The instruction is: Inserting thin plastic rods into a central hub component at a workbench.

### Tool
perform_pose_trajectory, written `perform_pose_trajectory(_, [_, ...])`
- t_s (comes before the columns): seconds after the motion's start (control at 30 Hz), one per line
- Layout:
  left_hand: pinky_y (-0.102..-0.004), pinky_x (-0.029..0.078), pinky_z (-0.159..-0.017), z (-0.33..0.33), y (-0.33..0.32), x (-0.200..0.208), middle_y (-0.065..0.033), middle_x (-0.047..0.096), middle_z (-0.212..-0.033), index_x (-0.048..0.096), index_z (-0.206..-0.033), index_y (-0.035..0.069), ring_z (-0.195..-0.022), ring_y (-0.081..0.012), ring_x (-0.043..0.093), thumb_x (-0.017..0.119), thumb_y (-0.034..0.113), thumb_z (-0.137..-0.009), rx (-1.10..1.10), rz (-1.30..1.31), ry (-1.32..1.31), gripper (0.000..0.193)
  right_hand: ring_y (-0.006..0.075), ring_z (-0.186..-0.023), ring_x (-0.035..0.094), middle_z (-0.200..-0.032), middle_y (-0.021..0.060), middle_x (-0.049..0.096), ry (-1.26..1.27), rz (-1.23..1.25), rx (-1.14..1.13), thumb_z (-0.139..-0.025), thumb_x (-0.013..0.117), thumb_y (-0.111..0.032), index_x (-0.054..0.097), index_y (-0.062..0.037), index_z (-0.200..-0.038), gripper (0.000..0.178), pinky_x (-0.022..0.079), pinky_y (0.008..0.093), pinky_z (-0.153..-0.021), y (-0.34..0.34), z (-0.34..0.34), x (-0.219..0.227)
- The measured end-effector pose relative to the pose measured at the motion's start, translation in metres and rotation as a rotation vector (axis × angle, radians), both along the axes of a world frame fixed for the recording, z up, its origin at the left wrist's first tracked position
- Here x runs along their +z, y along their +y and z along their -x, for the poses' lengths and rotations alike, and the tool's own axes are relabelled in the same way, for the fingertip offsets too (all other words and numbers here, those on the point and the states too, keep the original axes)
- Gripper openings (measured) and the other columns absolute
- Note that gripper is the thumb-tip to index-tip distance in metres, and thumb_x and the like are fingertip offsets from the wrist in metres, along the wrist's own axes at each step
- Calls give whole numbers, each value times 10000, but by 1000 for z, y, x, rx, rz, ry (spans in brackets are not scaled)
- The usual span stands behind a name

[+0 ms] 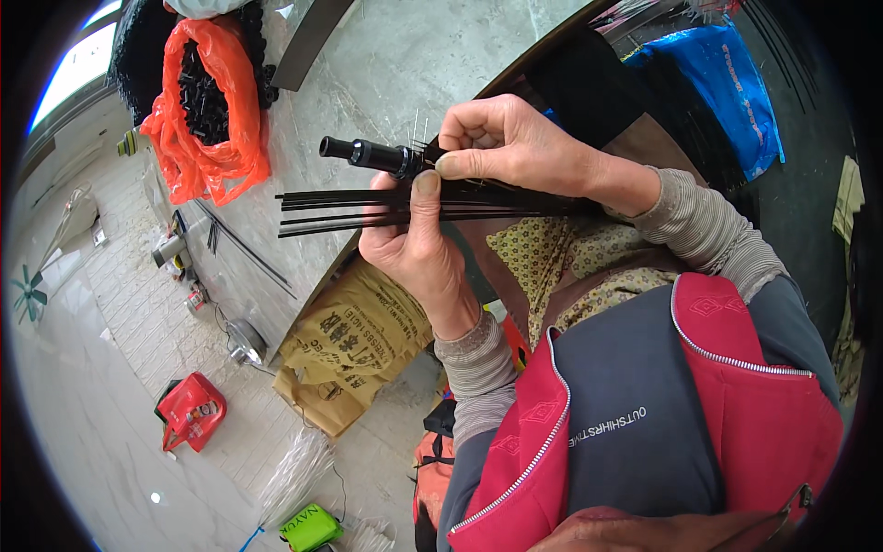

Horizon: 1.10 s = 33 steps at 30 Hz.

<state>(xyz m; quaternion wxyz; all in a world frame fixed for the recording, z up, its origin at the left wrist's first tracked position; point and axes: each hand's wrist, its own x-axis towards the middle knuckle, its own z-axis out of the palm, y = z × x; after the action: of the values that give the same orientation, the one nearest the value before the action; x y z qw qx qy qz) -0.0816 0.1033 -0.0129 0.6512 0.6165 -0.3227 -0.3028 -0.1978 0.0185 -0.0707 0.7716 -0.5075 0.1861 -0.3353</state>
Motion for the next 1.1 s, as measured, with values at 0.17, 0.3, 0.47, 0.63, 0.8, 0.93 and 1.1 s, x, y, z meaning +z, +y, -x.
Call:
perform_pose_trajectory(0.17, [-229,523,-724,3,7,7,-89,701,-935,676,-1027,-52,-788,-111,643,727,-57,-848,84,-24,52,186,25,-757,497,-817,-47,568,-41,17,22,-908,725,-172,613,-18,-894,190,423,202,-664,1,-2,3])
perform_pose_trajectory(0.3, [-231,528,-728,13,8,9,-97,702,-930,670,-1023,-54,-793,-118,650,724,-58,-853,131,9,59,179,34,-786,509,-824,-41,578,-81,-6,63,-908,716,-155,630,-14,-905,166,435,210,-702,1,0,3])
perform_pose_trajectory(0.47, [-227,524,-735,12,12,4,-100,703,-927,655,-1033,-57,-798,-119,652,718,-55,-860,183,16,27,184,37,-799,511,-835,-36,587,-80,-11,60,-914,706,-148,640,-13,-918,151,434,212,-713,5,0,0])
perform_pose_trajectory(0.63, [-223,521,-733,9,15,1,-104,705,-926,647,-1034,-53,-799,-119,656,714,-55,-864,184,44,1,183,37,-780,495,-826,-41,566,-95,15,72,-930,687,-149,621,-21,-924,144,426,209,-700,6,-2,0])
perform_pose_trajectory(0.8, [-220,517,-740,4,19,-2,-103,709,-923,649,-1027,-48,-797,-114,658,715,-62,-859,170,59,41,181,32,-765,473,-812,-45,540,-107,4,79,-943,676,-159,597,-26,-937,155,408,198,-671,8,-4,0])
perform_pose_trajectory(0.93, [-220,516,-737,2,18,-4,-101,711,-921,653,-1022,-41,-792,-115,658,712,-70,-856,173,58,91,179,30,-750,462,-802,-46,529,-87,26,67,-942,678,-157,583,-26,-915,164,394,201,-635,9,-3,5])
perform_pose_trajectory(1.1, [-224,516,-725,-6,18,-5,-97,713,-904,671,-980,-34,-787,-113,656,718,-80,-842,127,85,99,153,35,-731,462,-779,-34,528,-23,102,-10,-930,689,-151,569,-18,-886,184,393,210,-616,12,-7,9])
